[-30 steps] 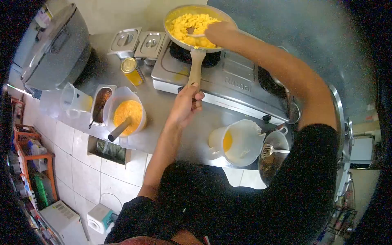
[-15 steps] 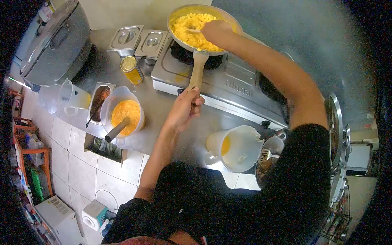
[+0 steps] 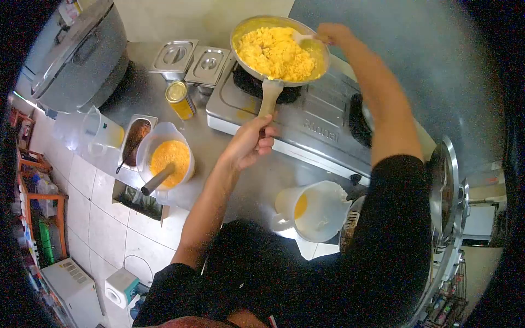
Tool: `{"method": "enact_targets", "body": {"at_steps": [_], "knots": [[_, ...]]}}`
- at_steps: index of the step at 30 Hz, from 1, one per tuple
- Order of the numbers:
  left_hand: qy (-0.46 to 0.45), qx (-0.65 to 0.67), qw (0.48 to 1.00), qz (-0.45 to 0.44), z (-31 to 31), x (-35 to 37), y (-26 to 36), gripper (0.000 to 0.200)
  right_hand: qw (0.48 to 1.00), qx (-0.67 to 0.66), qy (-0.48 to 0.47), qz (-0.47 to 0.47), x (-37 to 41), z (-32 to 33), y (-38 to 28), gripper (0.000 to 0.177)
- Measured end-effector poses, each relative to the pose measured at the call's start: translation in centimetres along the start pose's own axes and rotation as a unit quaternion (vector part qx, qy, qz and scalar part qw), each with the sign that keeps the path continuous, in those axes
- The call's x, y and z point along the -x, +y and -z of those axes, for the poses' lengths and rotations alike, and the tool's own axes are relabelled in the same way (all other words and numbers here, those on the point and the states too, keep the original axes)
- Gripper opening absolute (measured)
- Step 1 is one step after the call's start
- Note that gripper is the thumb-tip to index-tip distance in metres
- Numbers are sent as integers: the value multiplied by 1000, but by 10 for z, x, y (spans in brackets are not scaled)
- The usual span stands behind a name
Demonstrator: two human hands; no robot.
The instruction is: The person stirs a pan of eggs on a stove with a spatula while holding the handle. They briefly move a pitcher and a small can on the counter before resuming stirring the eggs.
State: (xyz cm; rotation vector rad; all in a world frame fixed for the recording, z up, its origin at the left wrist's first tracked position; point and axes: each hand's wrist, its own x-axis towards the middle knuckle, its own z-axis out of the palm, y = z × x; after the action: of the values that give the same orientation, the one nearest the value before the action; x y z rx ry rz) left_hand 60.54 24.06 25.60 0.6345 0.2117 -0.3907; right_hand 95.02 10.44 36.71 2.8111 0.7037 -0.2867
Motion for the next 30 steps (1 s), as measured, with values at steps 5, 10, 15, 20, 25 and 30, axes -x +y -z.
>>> {"method": "enact_targets", "body": {"at_steps": [5, 10, 15, 20, 25, 30], "knots": [[19, -1, 999, 26, -10, 3, 5, 29, 925, 196, 187, 266, -27, -15, -35, 31], [12, 32, 999, 18, -9, 4, 3, 30, 941, 241, 96, 219, 92, -4, -95, 25], [0, 111, 994, 20, 3, 4, -5, 28, 964, 176, 126, 156, 140, -3, -37, 29], [-24, 112, 993, -13, 5, 23, -16, 27, 979, -5, 199, 41, 195, -36, -14, 34], [-18, 85, 996, -29, 3, 28, -24, 23, 984, -43, 170, 23, 198, -89, -11, 38], [1, 75, 997, -15, -3, 28, -18, 16, 978, -53, 172, 104, 193, -34, -48, 43]]}}
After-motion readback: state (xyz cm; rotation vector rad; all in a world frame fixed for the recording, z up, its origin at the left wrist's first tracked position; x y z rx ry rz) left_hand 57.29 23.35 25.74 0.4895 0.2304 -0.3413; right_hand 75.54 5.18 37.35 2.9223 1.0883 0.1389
